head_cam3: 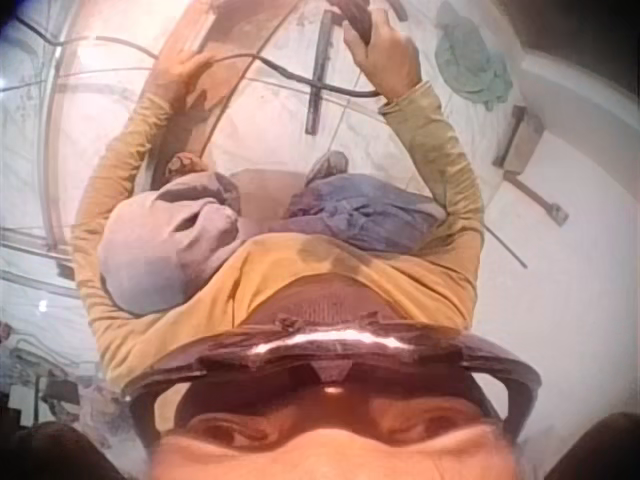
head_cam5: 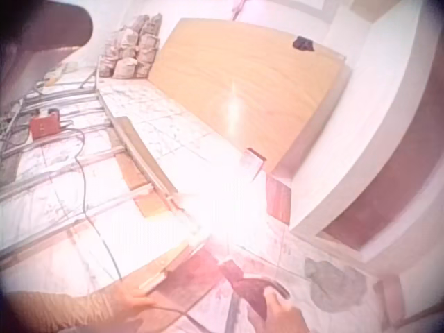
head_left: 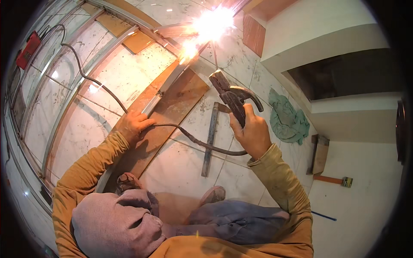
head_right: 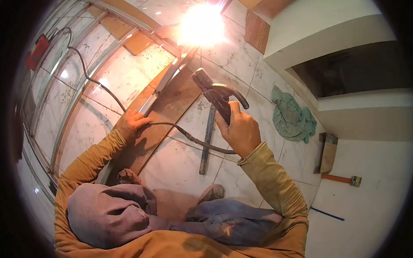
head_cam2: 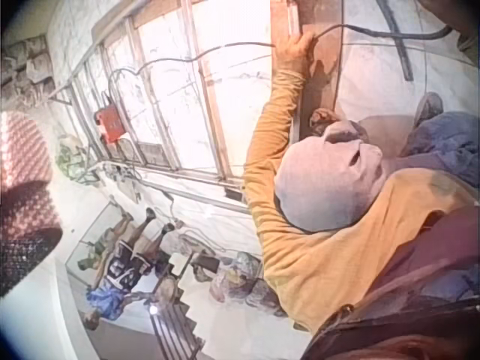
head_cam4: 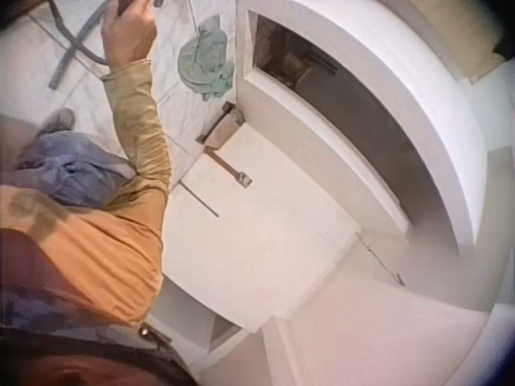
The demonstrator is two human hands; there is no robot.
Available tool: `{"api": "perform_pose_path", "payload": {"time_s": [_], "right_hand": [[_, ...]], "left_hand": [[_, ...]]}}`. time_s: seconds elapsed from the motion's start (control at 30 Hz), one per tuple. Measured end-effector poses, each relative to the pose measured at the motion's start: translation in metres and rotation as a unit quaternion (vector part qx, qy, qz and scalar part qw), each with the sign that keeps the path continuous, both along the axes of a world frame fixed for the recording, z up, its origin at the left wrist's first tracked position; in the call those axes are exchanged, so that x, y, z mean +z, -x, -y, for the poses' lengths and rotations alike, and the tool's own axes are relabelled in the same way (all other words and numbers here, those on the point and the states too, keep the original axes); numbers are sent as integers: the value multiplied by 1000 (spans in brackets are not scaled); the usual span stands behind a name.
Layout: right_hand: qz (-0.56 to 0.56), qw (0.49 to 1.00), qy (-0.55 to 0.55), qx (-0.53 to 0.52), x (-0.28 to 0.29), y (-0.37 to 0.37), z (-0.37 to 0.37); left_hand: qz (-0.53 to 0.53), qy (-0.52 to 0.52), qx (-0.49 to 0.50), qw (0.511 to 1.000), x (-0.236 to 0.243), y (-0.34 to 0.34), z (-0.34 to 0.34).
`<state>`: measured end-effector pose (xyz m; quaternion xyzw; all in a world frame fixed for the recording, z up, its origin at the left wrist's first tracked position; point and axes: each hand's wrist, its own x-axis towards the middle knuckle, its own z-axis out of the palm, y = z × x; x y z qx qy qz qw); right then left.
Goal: The person welds metal bars to a frame using a hand-held welding tool and then strikes the joints with a hammer.
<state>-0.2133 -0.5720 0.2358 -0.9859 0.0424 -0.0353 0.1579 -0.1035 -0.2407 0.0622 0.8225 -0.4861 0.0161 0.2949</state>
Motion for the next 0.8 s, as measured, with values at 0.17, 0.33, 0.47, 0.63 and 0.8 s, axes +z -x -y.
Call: {"api": "perform_pose_path", "payload": {"time_s": [0.17, 0.33, 0.47, 0.63, 0.8], "right_hand": [[26, 998, 60, 1, -5, 1, 0], [-21, 999, 30, -20, -1, 2, -1], [20, 999, 41, 23, -4, 5, 5], [49, 997, -7, 63, -7, 7, 1], [5, 1000, -18, 24, -3, 3, 2]], "left_hand": [[22, 27, 22, 999, -9, 2, 1], [19, -1, 24, 1000, 0, 3, 2], [37, 0, 3, 999, -2, 0, 3], [23, -56, -12, 998, -16, -7, -9], [-1, -68, -9, 998, -8, -5, -9]]}}
